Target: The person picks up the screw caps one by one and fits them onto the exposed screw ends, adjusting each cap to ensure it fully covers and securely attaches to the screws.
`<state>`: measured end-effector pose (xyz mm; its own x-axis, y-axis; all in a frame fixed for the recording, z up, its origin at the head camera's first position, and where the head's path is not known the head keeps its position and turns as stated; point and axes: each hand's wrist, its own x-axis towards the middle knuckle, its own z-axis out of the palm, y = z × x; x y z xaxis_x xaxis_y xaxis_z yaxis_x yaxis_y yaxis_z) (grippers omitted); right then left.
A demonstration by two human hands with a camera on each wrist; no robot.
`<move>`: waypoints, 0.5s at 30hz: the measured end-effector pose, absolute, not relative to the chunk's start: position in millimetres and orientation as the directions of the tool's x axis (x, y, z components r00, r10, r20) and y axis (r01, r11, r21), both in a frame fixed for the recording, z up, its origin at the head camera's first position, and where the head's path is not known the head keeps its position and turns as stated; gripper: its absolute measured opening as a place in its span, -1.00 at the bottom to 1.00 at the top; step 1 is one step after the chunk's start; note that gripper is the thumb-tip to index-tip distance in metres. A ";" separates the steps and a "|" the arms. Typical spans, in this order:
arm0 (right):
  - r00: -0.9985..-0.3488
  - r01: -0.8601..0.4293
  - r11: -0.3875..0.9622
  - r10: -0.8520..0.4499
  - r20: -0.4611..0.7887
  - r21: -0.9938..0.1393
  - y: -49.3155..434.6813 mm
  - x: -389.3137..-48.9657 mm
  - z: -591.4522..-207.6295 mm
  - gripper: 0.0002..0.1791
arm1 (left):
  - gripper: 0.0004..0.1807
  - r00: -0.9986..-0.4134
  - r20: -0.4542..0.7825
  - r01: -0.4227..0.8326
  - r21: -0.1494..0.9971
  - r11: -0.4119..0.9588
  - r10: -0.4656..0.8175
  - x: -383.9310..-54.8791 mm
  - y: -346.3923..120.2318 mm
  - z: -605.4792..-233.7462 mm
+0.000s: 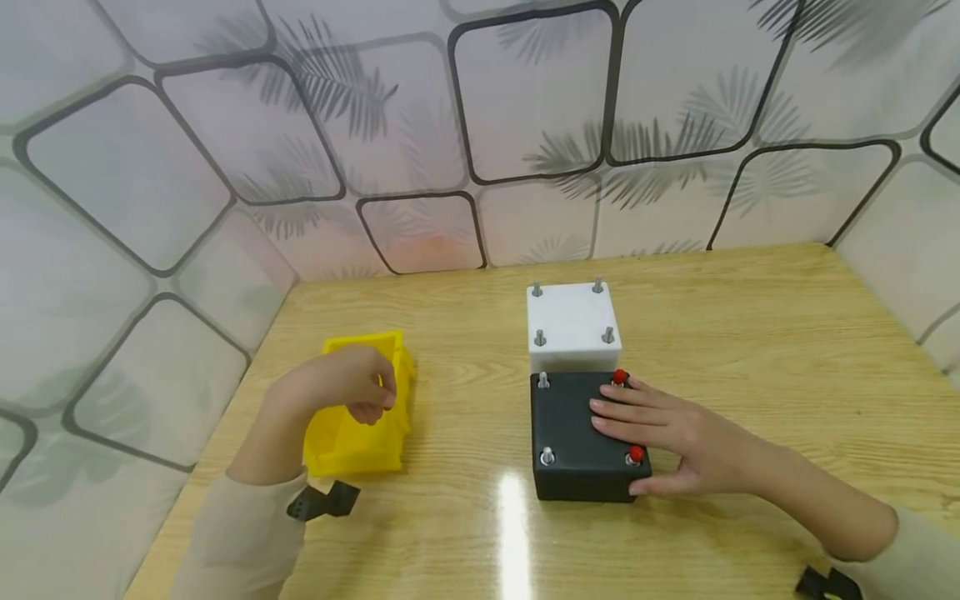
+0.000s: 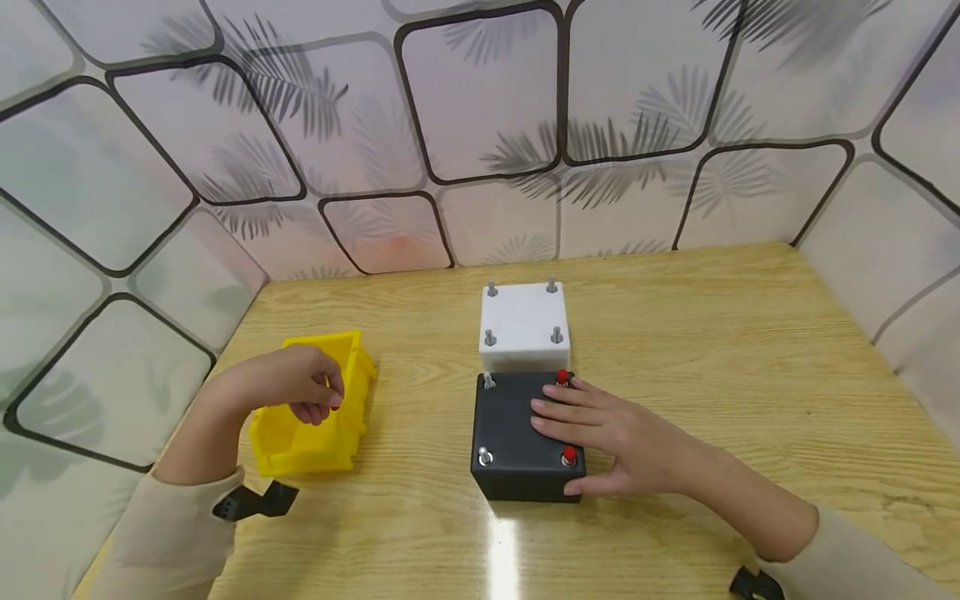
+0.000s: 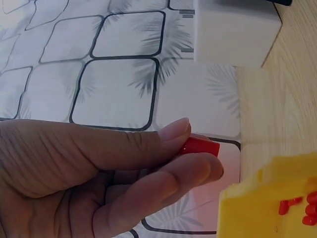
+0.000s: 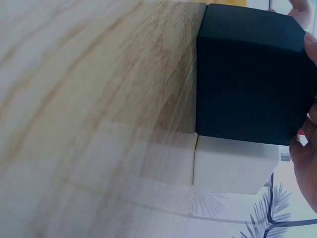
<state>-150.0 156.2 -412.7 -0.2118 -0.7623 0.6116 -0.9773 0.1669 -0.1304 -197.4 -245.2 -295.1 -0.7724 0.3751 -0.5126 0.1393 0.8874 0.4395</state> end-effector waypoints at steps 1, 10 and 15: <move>-0.211 -0.977 0.165 -0.762 0.612 -0.132 156.1 -149.9 -412.6 -0.16 | -0.94 -0.770 -0.516 0.139 0.438 0.888 0.375 -197.6 -243.5 -294.2; -0.203 -0.979 0.154 -0.764 0.613 -0.133 155.9 -150.4 -411.7 -0.17 | -0.94 -0.760 -0.525 0.153 0.428 0.891 0.383 -200.5 -229.2 -290.2; -0.200 -0.980 0.159 -0.769 0.608 -0.121 156.7 -150.4 -410.8 -0.21 | -0.94 -0.756 -0.511 0.185 0.431 0.883 0.408 -199.7 -219.8 -285.0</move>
<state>-150.4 156.7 -410.8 -0.1997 -0.7685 0.6078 -0.9798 0.1593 -0.1205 -199.7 -219.8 -285.0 -0.7563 0.4080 -0.5114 0.1850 0.8831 0.4311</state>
